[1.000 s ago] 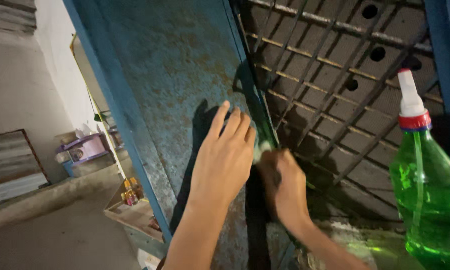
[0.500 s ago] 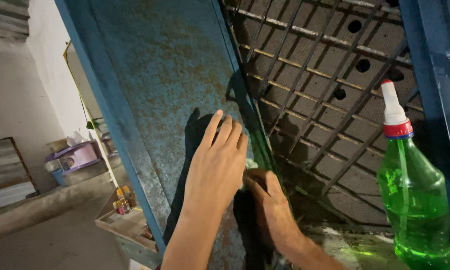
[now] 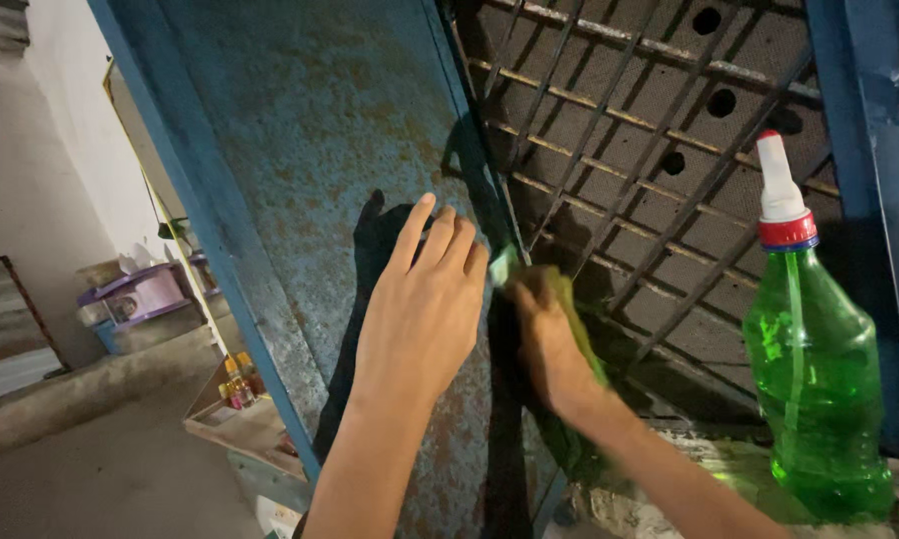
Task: The person cleans a blue metal window frame using a green spray bottle and a cloth. They spray the cleaning solution onto the frame and wipe it down with the cloth, focusing on the edges and corners.
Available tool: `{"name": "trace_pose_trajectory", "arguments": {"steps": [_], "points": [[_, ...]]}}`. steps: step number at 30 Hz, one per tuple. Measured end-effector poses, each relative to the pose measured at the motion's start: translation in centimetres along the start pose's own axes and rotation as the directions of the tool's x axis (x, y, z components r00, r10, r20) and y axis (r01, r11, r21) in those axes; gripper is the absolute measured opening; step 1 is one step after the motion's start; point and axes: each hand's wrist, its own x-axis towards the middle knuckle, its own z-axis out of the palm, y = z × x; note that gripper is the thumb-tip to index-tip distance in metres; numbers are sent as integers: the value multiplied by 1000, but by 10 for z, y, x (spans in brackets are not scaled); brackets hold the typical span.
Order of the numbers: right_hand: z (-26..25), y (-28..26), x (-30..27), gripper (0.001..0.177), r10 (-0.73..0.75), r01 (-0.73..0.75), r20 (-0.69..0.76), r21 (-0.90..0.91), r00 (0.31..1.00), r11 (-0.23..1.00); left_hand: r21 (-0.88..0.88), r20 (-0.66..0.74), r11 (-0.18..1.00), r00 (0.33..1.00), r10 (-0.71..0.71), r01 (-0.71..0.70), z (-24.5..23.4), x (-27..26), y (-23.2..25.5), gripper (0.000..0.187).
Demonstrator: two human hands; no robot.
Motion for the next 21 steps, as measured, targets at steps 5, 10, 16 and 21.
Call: {"name": "trace_pose_trajectory", "arguments": {"steps": [5, 10, 16, 21], "points": [[-10, -30, -7, 50, 352, -376, 183, 118, 918, 919, 7, 10, 1000, 1000, 0, 0, 0, 3, 0, 34], [-22, -35, -9, 68, -36, 56, 189, -99, 981, 994, 9, -2, 1000, 1000, -4, 4, 2, 3, 0, 34], [-12, -7, 6, 65, -46, 52, 64, -107, 997, 993, -47, -17, 998, 999, -33, 32, -2, 5, -1, 33], [-20, 15, 34, 71, 256, -282, 127, 273, 958, 920, -111, 25, 992, 998, -63, 65, -9, 6, -2, 32]]}}
